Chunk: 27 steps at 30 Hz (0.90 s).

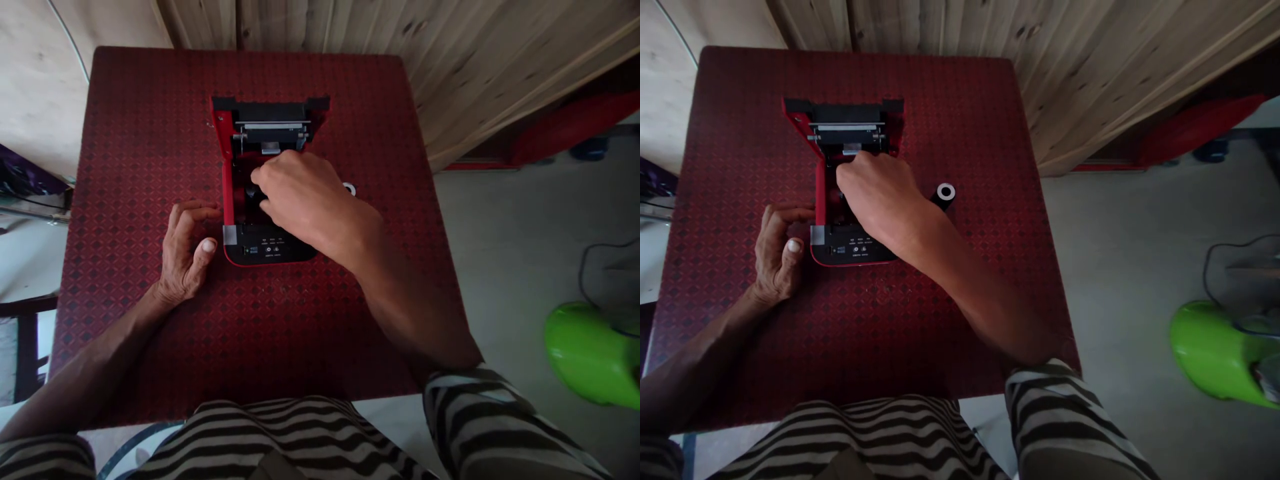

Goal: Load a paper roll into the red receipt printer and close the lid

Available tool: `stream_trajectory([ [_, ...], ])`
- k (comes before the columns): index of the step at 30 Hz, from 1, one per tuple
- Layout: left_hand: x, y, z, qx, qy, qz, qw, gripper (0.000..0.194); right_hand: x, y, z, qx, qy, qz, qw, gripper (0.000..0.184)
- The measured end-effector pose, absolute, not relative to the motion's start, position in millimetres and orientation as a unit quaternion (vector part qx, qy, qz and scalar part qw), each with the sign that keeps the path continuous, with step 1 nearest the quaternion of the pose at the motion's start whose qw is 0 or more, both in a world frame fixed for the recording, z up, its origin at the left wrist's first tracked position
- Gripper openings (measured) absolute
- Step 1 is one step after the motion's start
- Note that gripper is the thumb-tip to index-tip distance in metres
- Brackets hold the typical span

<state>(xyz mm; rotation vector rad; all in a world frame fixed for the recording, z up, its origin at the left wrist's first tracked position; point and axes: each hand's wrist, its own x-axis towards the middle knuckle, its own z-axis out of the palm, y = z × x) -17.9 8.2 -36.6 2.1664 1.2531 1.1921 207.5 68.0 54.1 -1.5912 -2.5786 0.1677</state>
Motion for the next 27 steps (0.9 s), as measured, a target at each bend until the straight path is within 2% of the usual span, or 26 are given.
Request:
stream_trajectory([
  [2, -19.0, 11.1, -33.8, 0.761, 0.443, 0.437, 0.184, 0.052, 208.4, 62.0, 65.2, -0.531, -0.846, 0.05, 0.013, 0.028],
  [4, -19.6, 17.1, -26.9, 0.746, 0.447, 0.457, 0.184, 0.055, 209.9, 56.1, 70.0, -0.531, -0.846, 0.047, 0.014, 0.031],
  [12, -4.8, 73.2, 24.8, 0.733, 0.421, 0.515, 0.141, 0.063, 215.2, 18.6, 48.9, -0.522, -0.837, 0.014, 0.164, 0.033],
  [17, 15.1, 103.2, 38.6, 0.797, 0.363, 0.453, 0.168, 0.072, 218.1, -8.9, 42.9, -0.518, -0.824, -0.016, 0.23, 0.024],
  [23, 21.7, 88.0, 44.4, 0.802, 0.346, 0.448, 0.192, 0.059, 217.5, -26.4, 38.2, -0.518, -0.814, -0.039, 0.261, 0.022],
  [27, 14.3, 65.3, 39.8, 0.831, 0.316, 0.415, 0.193, 0.054, 214.2, -32.4, 35.6, -0.509, -0.808, -0.104, 0.277, 0.02],
])
